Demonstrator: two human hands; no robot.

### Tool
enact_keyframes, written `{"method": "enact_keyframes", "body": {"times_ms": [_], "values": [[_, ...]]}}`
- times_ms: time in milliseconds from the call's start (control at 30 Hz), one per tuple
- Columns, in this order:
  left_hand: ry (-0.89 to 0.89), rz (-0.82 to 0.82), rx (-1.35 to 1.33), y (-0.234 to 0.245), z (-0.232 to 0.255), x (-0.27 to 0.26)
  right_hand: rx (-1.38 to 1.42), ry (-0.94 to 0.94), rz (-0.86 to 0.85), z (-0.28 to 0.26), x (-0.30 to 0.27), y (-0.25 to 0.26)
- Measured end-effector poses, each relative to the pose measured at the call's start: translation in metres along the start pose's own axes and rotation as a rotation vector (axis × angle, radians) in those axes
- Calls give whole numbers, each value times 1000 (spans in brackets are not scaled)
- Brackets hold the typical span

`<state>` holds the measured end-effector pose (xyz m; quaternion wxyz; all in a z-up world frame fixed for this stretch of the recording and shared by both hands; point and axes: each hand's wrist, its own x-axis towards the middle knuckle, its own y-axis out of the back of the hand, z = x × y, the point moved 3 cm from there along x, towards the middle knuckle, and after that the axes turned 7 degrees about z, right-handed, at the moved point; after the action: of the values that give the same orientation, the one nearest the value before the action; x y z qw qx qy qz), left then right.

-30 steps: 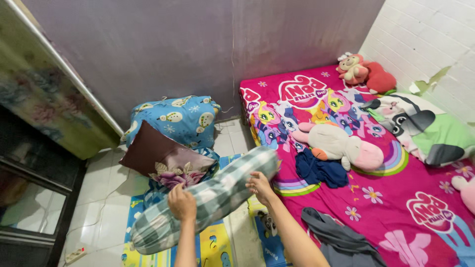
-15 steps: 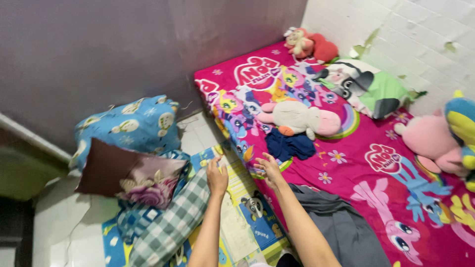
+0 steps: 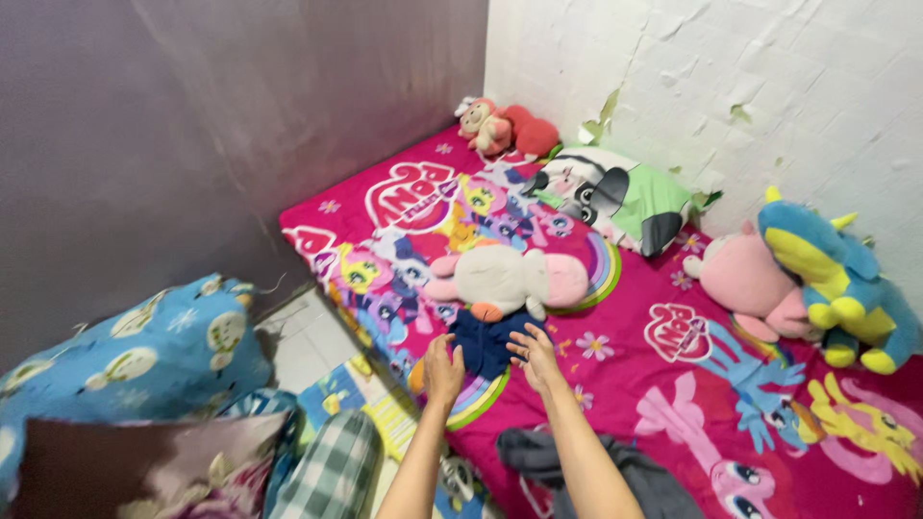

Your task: The person picks up a bolster and a plush toy from the floor and places them on the bed. They put a white robot toy in a basket on a shelf, fold a blue garment on the bed, and hang a grey shirt on a door rack. They then rearrange various plush toys and pillows on the bed and floor.

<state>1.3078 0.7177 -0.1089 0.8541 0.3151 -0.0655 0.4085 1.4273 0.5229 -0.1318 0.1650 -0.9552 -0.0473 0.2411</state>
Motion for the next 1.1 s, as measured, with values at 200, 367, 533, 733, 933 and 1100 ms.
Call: {"method": "enact_keyframes", "body": {"times_ms": [200,367,533,733,933,1100], "values": [[-31,-58,-16,-81,16,48,-3,-10,44,-40,81,24],[42,-169,72,-139,8,69,-1,-41,99,-53,133,43],[13,-222,94,-193,-20,81,20,-95,170,-42,179,57],[38,-364,186,-266,-70,92,29,-166,228,-10,237,72],[89,-518,342,-322,-123,91,101,-269,282,33,292,87],[-115,-474,488,-339,-134,104,212,-316,327,62,329,92]]}}
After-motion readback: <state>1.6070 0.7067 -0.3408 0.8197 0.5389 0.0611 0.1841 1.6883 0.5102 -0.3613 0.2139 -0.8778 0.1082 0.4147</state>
